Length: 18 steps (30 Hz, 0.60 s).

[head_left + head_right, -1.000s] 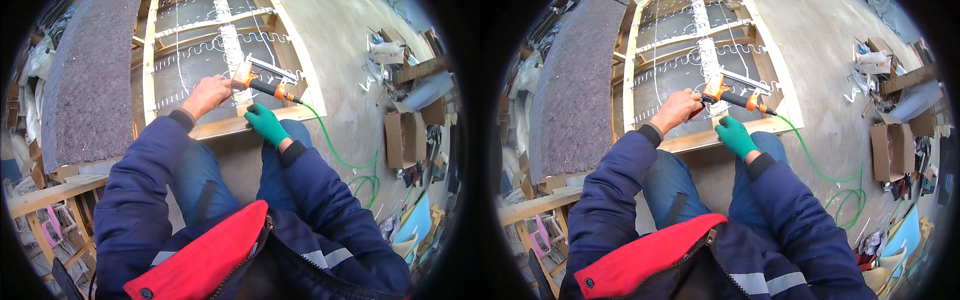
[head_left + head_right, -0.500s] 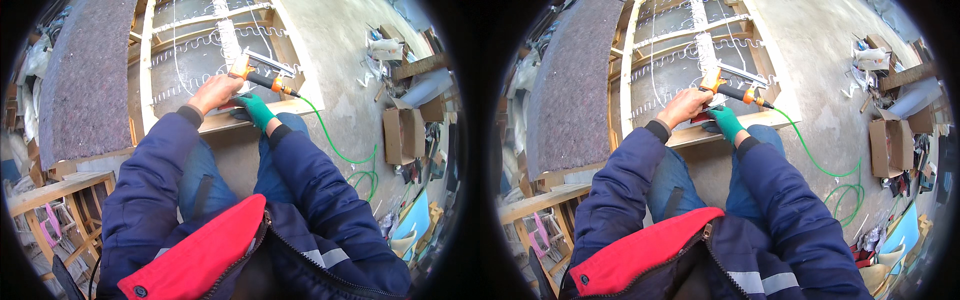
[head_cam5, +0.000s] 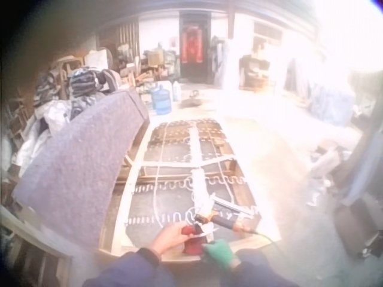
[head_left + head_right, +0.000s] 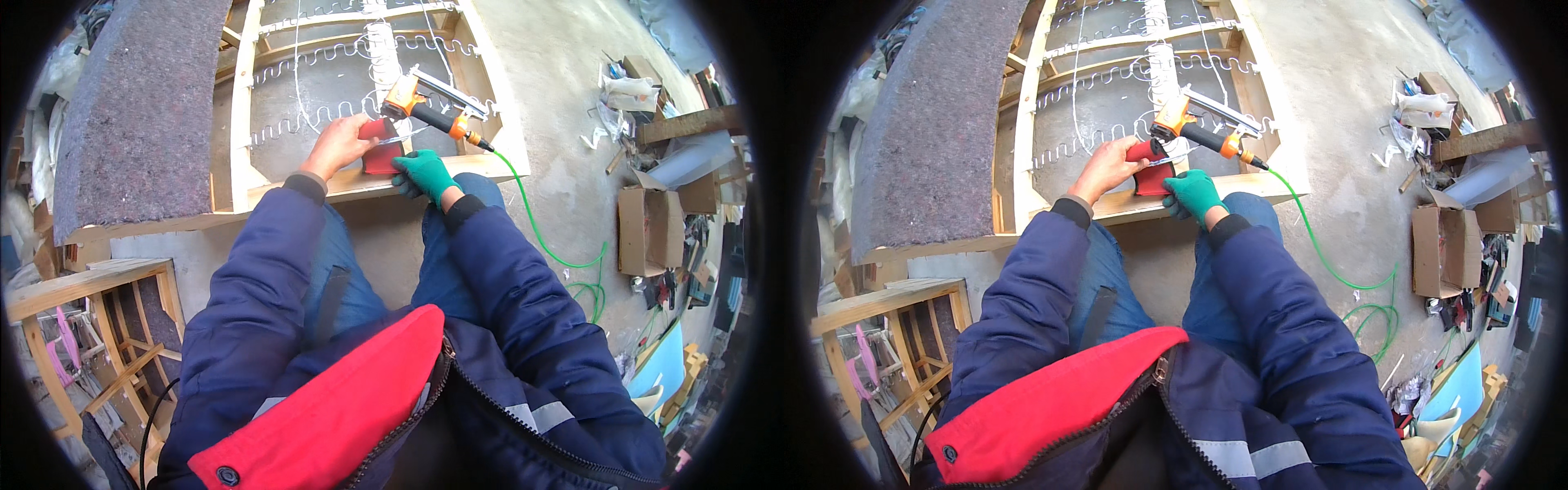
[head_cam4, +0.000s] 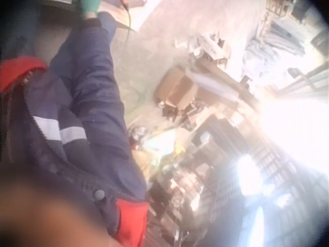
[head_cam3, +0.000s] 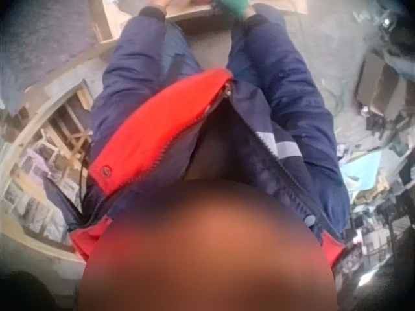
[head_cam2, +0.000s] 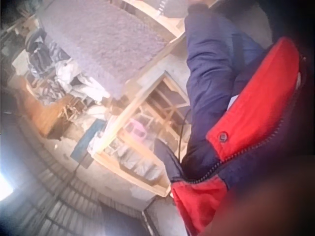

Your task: The person uses a pneumatic staple gun to attach red fabric strips over metal springs on a wooden frame. They repeatedly position the fabric, staple it in place, and trim excess with scissors.

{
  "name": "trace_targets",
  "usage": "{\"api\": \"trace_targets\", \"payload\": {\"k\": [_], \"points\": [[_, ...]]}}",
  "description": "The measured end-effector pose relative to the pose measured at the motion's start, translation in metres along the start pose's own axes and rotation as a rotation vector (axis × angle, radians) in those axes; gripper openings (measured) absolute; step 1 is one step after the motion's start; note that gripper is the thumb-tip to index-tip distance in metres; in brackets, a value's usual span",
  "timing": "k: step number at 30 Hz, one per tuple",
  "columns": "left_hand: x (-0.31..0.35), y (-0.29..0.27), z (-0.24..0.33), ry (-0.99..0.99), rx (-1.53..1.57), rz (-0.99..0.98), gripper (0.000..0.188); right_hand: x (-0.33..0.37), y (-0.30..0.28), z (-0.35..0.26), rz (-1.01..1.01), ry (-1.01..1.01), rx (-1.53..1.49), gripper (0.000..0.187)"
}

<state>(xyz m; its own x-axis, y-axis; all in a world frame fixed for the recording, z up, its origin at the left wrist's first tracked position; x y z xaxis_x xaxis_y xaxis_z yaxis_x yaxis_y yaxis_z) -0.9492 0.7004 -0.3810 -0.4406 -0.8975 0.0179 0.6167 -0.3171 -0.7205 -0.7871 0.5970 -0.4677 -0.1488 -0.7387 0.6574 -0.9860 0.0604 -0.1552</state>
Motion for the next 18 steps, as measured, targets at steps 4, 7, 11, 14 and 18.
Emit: {"api": "trace_targets", "payload": {"k": [4, 7, 11, 14, 18], "points": [[-0.005, 0.008, 0.003, 0.012, -0.048, -0.052, 0.039, 0.002, -0.006, -0.009, 0.103, -0.054, 0.342, 0.045], [-0.008, 0.008, 0.003, 0.036, -0.035, -0.050, 0.036, 0.004, -0.012, -0.044, 0.350, -0.392, 1.015, 0.056], [-0.010, 0.020, 0.002, 0.065, 0.023, -0.146, 0.026, -0.005, -0.016, -0.030, 0.266, -0.286, 1.149, 0.063], [-0.010, 0.025, 0.008, 0.147, -0.071, -0.126, 0.026, 0.010, -0.018, -0.046, 0.357, -0.447, 1.257, 0.060], [-0.006, 0.024, 0.018, 0.231, -0.136, -0.024, 0.027, 0.047, -0.043, -0.090, 0.563, -0.741, 1.207, 0.051]]}}
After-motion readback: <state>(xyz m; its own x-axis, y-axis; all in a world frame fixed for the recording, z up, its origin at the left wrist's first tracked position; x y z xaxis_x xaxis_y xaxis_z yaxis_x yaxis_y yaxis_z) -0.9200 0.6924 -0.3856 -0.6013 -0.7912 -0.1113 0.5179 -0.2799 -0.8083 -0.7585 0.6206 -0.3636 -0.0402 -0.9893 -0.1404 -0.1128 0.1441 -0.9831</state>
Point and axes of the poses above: each hand's wrist, its own x-axis away from the middle knuckle, its own y-axis out of the palm, z = x × y, the point moved 10 cm from there along -x, towards the middle knuckle, and after that the axes turned 8 degrees about z, right-handed, at the moved point
